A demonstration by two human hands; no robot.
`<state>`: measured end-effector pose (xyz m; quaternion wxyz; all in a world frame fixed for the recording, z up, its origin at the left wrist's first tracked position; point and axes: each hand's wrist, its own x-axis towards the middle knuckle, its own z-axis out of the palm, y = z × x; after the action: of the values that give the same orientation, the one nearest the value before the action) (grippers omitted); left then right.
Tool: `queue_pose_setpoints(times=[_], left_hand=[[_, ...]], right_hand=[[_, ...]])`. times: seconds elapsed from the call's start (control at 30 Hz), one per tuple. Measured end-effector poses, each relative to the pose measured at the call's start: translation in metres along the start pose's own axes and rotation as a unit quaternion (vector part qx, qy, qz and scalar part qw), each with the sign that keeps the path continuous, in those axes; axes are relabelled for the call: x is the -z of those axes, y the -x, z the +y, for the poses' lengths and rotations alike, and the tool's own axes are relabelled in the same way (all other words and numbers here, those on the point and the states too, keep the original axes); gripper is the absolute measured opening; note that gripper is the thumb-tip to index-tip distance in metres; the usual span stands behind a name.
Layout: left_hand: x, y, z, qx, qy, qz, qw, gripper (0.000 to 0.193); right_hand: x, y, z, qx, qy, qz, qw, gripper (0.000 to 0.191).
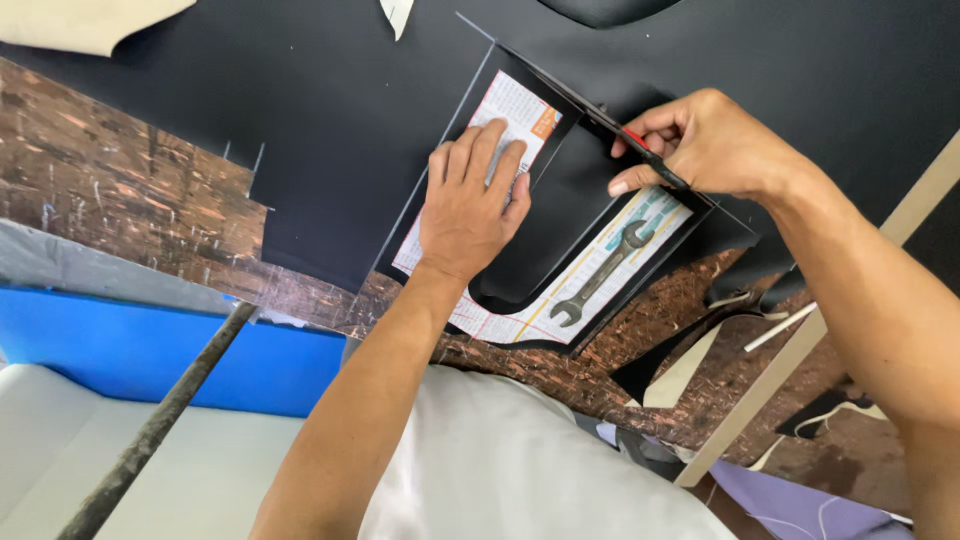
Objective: The person cuts black vinyl upholstery fabric with scissors, following a paper pattern held flat on the workbench by a wrench and a bearing. They cut around the pattern's curved outline, repositioning the fabric as they go, then lift the pattern paper away and gather cut scraps aside.
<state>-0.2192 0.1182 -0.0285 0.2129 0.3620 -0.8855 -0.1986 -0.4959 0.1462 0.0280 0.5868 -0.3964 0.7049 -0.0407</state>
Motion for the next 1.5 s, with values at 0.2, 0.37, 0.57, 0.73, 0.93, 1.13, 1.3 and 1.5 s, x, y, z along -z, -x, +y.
queue_pose_setpoints(times=[0.2,0.37,0.57,0.73,0.93,1.13,1.3,1.5], left_hand=[[0.004,-0.003,0.0,0.001,0.004,-0.003,1.0,0.033],[0.01,-0.005,0.003,-0.004,0.0,-0.003,1.0,0.033],[0.024,-0.011,0.011,0.002,0.011,0.009,1.0,0.034],[0.037,-0.012,0.015,0.031,0.068,0.015,0.997,0.034],[0.056,-0.011,-0.022,0.013,0.254,-0.089,0.963,0.035],[0.115,0.022,-0.107,-0.083,0.201,-0.194,0.957,0.033],[0.144,0.035,-0.155,-0.136,0.167,-0.262,0.941,0.039],[0.155,0.015,-0.174,-0.17,0.199,-0.314,0.913,0.042]], right_hand=[[0.0,-0.002,0.003,0.014,-0.001,-0.007,1.0,0.039],[-0.002,-0.002,0.003,0.015,0.006,-0.014,1.0,0.038],[-0.025,0.025,-0.009,0.013,0.035,0.046,0.998,0.042],[-0.082,0.097,-0.002,-0.022,-0.043,0.127,0.991,0.04],[-0.231,0.187,0.011,-0.108,-0.288,0.082,0.948,0.036],[-0.384,0.197,-0.021,-0.113,-0.438,-0.011,0.892,0.035],[-0.454,0.157,-0.066,-0.141,-0.509,0.031,0.849,0.036],[-0.477,0.108,-0.117,-0.103,-0.566,0.118,0.809,0.039]])
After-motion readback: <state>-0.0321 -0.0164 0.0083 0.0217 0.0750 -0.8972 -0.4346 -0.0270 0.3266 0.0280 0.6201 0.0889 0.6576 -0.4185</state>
